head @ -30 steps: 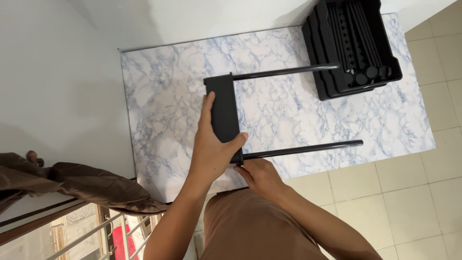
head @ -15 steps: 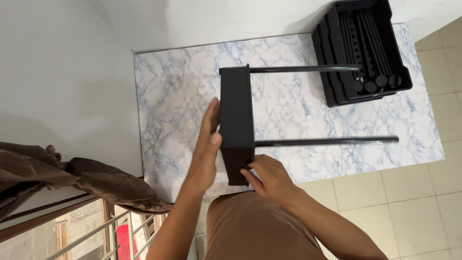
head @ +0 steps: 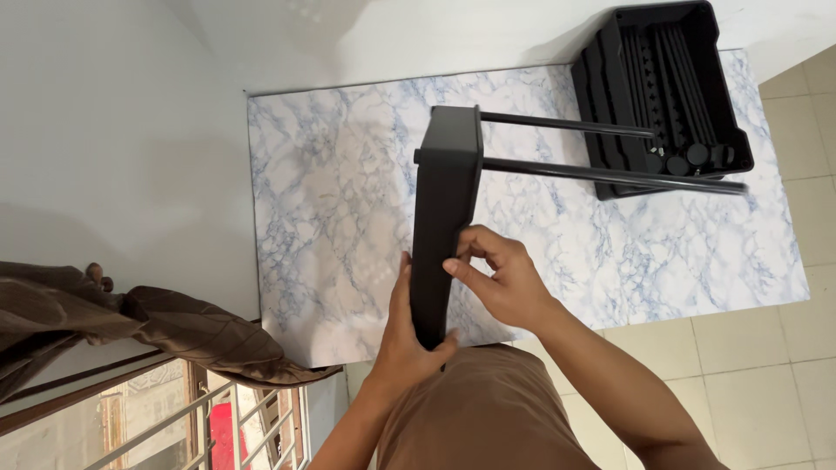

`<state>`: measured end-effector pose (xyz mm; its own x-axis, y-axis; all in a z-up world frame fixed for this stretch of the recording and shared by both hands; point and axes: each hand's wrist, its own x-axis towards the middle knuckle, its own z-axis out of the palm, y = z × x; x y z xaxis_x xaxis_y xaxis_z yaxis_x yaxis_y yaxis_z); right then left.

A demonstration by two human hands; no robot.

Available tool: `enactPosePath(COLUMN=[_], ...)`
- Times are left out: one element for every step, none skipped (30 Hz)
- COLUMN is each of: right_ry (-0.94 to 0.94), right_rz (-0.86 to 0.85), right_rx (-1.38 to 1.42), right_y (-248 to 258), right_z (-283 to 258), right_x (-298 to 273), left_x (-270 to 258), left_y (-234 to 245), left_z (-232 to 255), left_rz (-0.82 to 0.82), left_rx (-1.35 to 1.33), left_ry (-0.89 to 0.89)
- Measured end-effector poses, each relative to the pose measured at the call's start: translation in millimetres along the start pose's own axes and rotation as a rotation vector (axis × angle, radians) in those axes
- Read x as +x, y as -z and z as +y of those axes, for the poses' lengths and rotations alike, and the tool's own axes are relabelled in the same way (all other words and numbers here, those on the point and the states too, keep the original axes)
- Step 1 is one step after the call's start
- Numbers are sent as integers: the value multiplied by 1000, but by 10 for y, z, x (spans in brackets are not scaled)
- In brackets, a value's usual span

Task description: The person assembles a black plastic shelving unit by inserting rods into slots on a vertical panel. They handle multiple rods and a storage tray, placing rods into the panel and adjusting their positions.

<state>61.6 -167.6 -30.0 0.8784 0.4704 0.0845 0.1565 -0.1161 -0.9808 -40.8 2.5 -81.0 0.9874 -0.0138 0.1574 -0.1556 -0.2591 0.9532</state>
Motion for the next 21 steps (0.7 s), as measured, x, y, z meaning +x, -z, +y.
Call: enactPosePath(right_ry=[-11,-17,-25,-33,-83,-133,-180,-169,-161,-153,-80,-7,63,69,80,91,126,161,195,169,145], right_rz=[-12,1,14,26,1,-24,-47,-104,-161,-218,-260,-303,-343,-361,-377,-392,-336,-280,-224,-228,-234], right_rx=[65,67,67,67,81,94,108,59,13,-33,35,104,174,49,-79,-207,-221,-235,-248,-251,-254], right_y=[3,4,-5,-13,-41,-85,-116,-135,-167,-194,-200,-187,-183,-177,-161,-159,-189,-228,-246,-228,-199], right_z=[28,65,112,162,216,273,324,363,392,420,442,457,466,457,431,409,400,388,372,350,328], right_x=[27,52,75,81,75,63,38,-23,-117,-202,-285,-360,-430,-511,-588,-637,-653,-666,-678,-693,-701], left_x=[2,26,58,97,140,187,255,332,396,460,512,562,606,658,733,797,840,870,898,929,956], left_y=[-8,-3,1,11,30,53,78,109,156,201,243,287,322,355,392,412,427,449,464,467,469], left_z=[25,55,97,147,204,265,322,371,415,448,477,496,512,520,519,525,538,554,568,579,592], left_rz=[19,16,14,10,22,34,44,58,70,83,99,115,129,132,134,136,113,89,65,36,10], left_rx=[-31,-69,-109,-148,-151,-154,-155,-183,-209,-236,-284,-333,-382,-368,-353,-339,-337,-335,-333,-382,-429], left_ry=[18,83,148,213,240,266,290,276,265,254,313,371,433,426,411,396,426,456,486,476,464])
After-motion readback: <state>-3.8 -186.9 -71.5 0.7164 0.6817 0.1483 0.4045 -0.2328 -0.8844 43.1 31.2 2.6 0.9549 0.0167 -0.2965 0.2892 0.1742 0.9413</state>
